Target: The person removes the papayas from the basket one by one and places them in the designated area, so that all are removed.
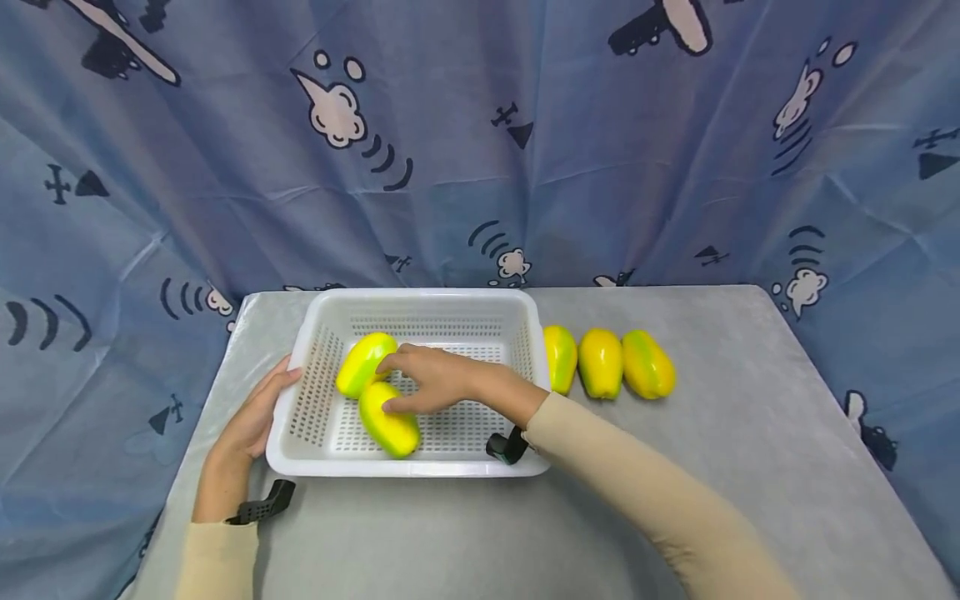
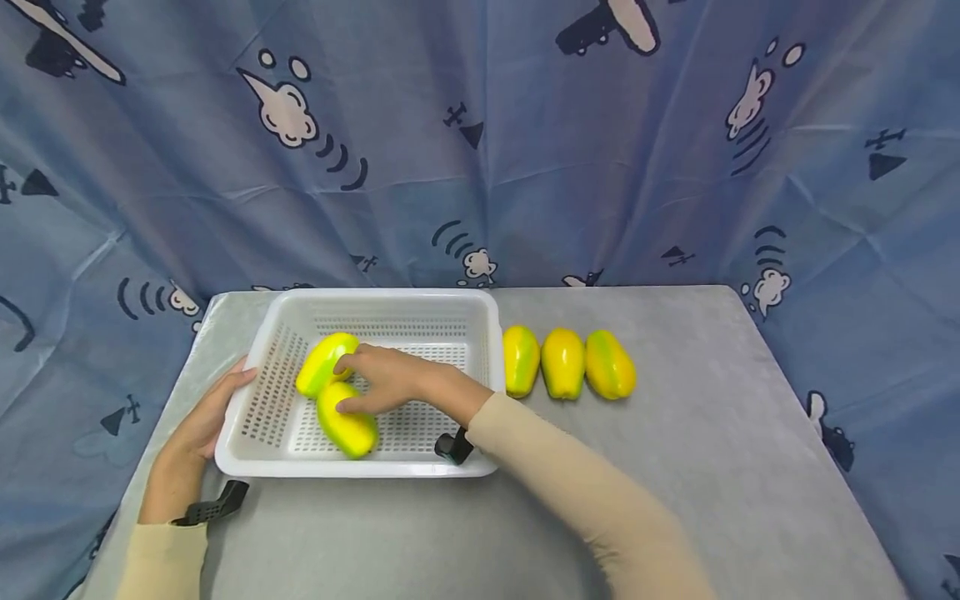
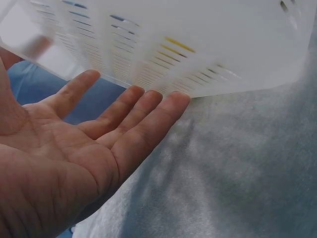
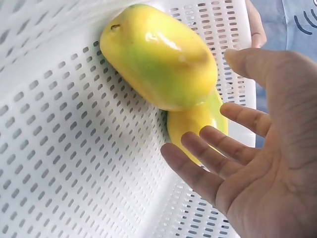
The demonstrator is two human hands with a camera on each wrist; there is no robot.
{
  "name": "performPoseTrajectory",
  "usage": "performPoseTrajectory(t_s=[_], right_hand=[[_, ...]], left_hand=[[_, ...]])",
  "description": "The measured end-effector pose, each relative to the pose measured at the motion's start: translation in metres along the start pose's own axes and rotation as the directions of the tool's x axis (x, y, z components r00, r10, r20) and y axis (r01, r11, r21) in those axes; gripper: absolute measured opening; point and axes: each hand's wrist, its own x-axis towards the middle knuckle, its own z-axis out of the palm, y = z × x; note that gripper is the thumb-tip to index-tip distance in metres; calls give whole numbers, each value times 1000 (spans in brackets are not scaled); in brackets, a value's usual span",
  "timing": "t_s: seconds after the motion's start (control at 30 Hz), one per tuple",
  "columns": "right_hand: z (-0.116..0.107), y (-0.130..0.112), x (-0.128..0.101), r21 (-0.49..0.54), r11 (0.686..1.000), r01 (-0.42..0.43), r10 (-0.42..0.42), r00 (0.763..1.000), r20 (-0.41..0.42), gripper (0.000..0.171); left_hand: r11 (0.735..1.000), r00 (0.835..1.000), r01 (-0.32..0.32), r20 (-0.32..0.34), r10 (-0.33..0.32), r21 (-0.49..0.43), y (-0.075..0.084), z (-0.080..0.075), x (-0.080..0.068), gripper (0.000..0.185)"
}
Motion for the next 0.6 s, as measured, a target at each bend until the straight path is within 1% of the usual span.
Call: performPoseTrajectory(t_s=[0.1, 0.23, 0.43, 0.6], right_hand=[[0, -1, 3, -12, 1000, -13, 13, 1000, 26, 58], [3, 0, 8, -19, 1000, -24, 25, 998, 57, 59], [7, 0, 14, -23, 1000, 8, -5, 994, 110, 66], [10, -2, 18, -21, 999, 39, -35, 989, 140, 65]], left_hand=[[1000, 1000, -6, -2, 6, 8, 1, 0, 1, 68], [1000, 1000, 1, -2, -1, 4, 1, 1, 2, 69], [1000, 1000, 5, -4, -5, 4, -1, -1, 2, 69], [1000, 1000, -1, 3, 1, -5, 0, -1, 1, 69]])
